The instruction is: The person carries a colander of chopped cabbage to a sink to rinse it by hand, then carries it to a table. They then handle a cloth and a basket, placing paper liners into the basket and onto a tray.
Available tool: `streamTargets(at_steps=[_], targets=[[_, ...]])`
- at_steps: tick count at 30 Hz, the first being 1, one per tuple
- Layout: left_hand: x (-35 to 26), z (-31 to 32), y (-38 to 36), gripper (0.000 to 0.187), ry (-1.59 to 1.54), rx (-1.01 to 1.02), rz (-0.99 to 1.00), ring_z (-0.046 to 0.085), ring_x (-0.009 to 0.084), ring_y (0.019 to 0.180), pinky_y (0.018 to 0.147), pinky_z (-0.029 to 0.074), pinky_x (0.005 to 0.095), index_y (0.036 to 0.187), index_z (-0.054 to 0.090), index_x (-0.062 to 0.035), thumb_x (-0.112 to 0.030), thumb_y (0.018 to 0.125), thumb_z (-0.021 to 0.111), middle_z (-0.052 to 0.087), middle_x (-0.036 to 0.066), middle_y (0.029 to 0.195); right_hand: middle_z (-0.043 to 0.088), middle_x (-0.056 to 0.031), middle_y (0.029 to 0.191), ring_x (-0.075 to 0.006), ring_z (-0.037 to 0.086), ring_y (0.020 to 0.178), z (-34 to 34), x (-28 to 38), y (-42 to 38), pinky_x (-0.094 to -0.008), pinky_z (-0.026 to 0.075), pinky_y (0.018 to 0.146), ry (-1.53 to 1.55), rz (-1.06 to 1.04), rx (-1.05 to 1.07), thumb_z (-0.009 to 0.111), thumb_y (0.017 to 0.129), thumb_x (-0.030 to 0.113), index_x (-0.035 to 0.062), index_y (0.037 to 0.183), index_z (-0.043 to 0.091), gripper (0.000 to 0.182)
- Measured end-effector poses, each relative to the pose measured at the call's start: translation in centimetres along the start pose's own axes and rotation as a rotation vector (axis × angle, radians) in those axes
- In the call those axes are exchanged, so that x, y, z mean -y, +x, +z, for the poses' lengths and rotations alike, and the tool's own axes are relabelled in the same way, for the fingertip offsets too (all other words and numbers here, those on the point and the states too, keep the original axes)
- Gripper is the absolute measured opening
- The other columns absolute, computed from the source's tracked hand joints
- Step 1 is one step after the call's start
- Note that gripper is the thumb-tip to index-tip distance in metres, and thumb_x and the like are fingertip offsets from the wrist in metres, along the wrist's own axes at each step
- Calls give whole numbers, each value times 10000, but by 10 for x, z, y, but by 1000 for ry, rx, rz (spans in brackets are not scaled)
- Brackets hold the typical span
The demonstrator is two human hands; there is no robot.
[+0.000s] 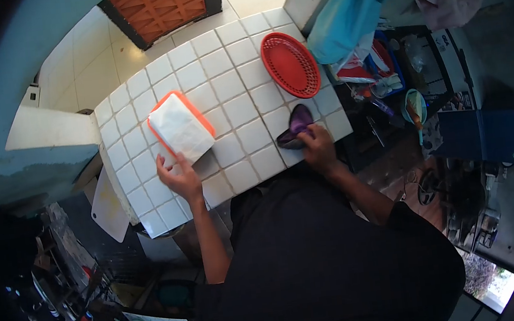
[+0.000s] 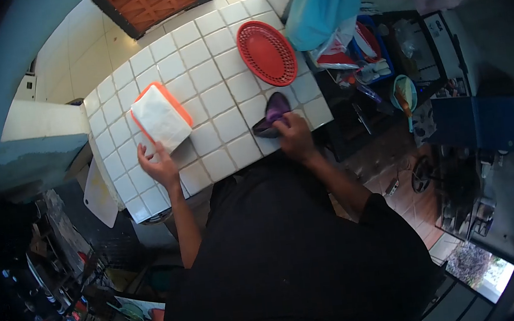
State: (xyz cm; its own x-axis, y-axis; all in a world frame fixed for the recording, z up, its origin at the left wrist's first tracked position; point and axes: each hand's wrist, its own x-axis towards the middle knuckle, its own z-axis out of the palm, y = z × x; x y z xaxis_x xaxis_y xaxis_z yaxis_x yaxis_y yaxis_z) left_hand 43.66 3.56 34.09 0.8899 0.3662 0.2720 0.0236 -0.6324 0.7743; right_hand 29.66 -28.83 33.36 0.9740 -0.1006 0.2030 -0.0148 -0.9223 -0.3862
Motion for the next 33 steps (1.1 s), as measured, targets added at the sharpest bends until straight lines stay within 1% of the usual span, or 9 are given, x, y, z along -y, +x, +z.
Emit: streamTargets(at_steps=[8, 10, 12, 14, 20, 22, 27, 30, 33], targets=[[-79, 21, -54, 274, -20, -53, 285, 494, 169, 844, 683, 378, 299, 1113, 586, -47, -74, 842, 615, 610, 40, 1029, 548, -201, 1055, -386, 554, 987, -43, -107, -39, -430, 444, 863, 76, 554, -301, 560, 760, 81, 2, 1103, 575, 352], [-98, 35, -75, 220, -55, -9, 289, 504, 172, 816, 657, 384, 294, 1061, 612, -47, -61, 842, 612, 618, 41, 981, 566, -226, 1109, -397, 553, 1024, -14, -147, -64, -427, 429, 899, 273, 1015, -583, 537, 800, 99, -42, 1173, 545, 399], [-111, 49, -99, 159, -123, 169, 310, 511, 165, 797, 634, 391, 286, 1001, 635, -38, -46, 845, 609, 627, 57, 957, 563, -257, 1159, -411, 548, 1055, -3, -183, -96, -425, 414, 942, 441, 981, -516, 530, 824, 120, -67, 1230, 507, 447], [-126, 66, -124, 119, -177, 232, 288, 525, 186, 774, 599, 396, 296, 956, 649, -43, -30, 846, 608, 628, 75, 895, 551, -269, 1166, -420, 529, 1085, 7, -203, -109, -424, 400, 974, 197, 888, -201, 589, 813, 138, -55, 1235, 502, 472], [-148, 73, -163, 107, -195, 614, 228, 598, 175, 724, 562, 425, 287, 935, 662, -34, -32, 831, 639, 642, 82, 821, 542, -242, 1188, -408, 495, 1138, -32, -195, -58, -460, 378, 997, -34, 693, -115, 699, 771, 165, 4, 1212, 539, 496], [-147, 67, -167, 97, -208, 614, 180, 603, 173, 704, 580, 459, 288, 927, 662, -29, -51, 836, 641, 652, 86, 833, 565, -212, 1153, -358, 544, 1081, -25, -199, -51, -429, 434, 932, -55, 620, -278, 682, 805, 151, 19, 1137, 585, 371], [-157, 29, -161, 92, -236, 520, 19, 597, 153, 671, 568, 483, 274, 914, 659, -22, -85, 850, 641, 658, 90, 838, 599, -107, 829, -187, 572, 771, -66, -97, -2, -303, 456, 717, 616, 353, -384, 597, 883, 80, 1, 933, 612, 94], [-154, -7, -157, 112, -304, 446, -113, 571, 112, 627, 537, 452, 255, 908, 651, -16, -120, 869, 636, 651, 78, 815, 488, -36, 616, -97, 474, 601, -71, -22, 23, -255, 392, 585, 825, 109, 78, 593, 879, 63, -23, 759, 562, 151], [-133, -60, -155, 171, -397, 383, -222, 564, 82, 703, 633, 448, 246, 896, 648, -11, -162, 923, 573, 656, 41, 809, 523, -58, 629, -101, 497, 587, -56, 57, 43, -262, 404, 554, 868, -256, 422, 636, 834, 40, -17, 755, 570, 118]])
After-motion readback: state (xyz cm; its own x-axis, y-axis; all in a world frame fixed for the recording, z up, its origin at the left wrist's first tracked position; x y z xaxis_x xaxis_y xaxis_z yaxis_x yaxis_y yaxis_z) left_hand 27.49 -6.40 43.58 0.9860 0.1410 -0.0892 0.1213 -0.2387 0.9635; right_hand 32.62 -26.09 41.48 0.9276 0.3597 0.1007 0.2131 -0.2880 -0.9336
